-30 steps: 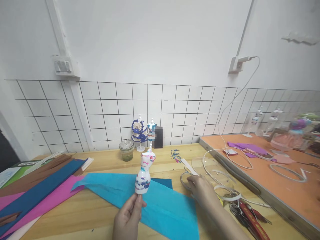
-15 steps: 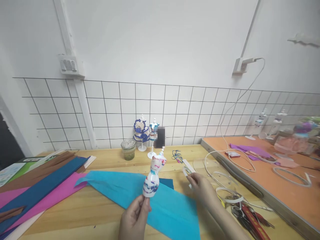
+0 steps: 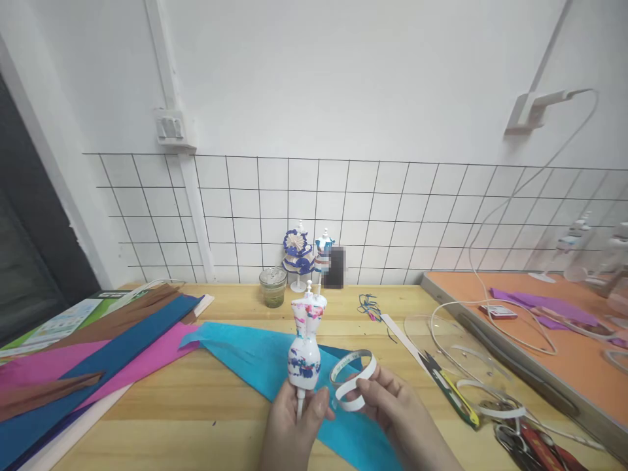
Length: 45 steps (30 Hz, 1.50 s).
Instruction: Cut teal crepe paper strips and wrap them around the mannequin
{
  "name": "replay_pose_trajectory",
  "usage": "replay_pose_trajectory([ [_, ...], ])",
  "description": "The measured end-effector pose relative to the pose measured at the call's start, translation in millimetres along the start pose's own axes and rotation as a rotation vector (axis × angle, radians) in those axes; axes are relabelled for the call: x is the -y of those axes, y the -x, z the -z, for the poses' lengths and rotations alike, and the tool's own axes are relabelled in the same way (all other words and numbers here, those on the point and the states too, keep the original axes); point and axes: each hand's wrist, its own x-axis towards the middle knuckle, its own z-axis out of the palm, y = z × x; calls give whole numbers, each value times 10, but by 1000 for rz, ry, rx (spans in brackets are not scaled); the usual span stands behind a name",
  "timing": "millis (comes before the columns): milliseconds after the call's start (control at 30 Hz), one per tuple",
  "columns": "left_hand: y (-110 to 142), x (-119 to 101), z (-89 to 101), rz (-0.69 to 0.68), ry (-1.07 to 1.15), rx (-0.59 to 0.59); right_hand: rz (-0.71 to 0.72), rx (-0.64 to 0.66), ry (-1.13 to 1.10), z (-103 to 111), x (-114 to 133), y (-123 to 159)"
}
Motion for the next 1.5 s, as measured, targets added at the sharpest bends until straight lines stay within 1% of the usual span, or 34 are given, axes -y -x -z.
replay_pose_trajectory([
  [67, -9, 3, 11, 9, 11, 19, 61, 3, 87, -36, 16, 32],
  [167, -18, 45, 12, 15, 42, 15, 127, -57, 168, -77, 25, 70],
  [300, -16, 122, -6, 23, 63, -37, 217, -160, 202, -156, -8, 125],
  [467, -14, 109, -8, 27, 47, -107, 258, -186, 216, -201, -52, 146],
  [667, -16, -8, 30, -4, 37, -132, 174, -178, 44, -155, -123, 69],
  [767, -14, -24, 39, -24, 63, -131, 83, -155, -106, -146, -180, 35],
  [833, -14, -14, 48, -35, 51, -110, 21, -137, -183, -141, -216, 22],
  [967, -26, 29, 90, -82, -20, -77, -71, -114, -239, -118, -297, 6],
  [1133, -67, 55, 161, -139, -105, -72, -152, -7, -242, -109, -412, -1],
  [1200, -82, 44, 178, -146, -131, -67, -137, 24, -155, -115, -418, 8],
  [1267, -89, 24, 184, -137, -138, -58, -70, 24, 12, -113, -382, 29],
  [1300, -89, 11, 184, -133, -130, -53, -29, 4, 115, -106, -352, 42],
  [1367, -85, -15, 183, -139, -117, -44, 94, -79, 323, -80, -282, 64],
  [1433, -77, -35, 184, -151, -132, -21, 269, -154, 527, -43, -228, 74],
  [1500, -70, -46, 189, -146, -159, 28, 417, -156, 698, -8, -213, 67],
])
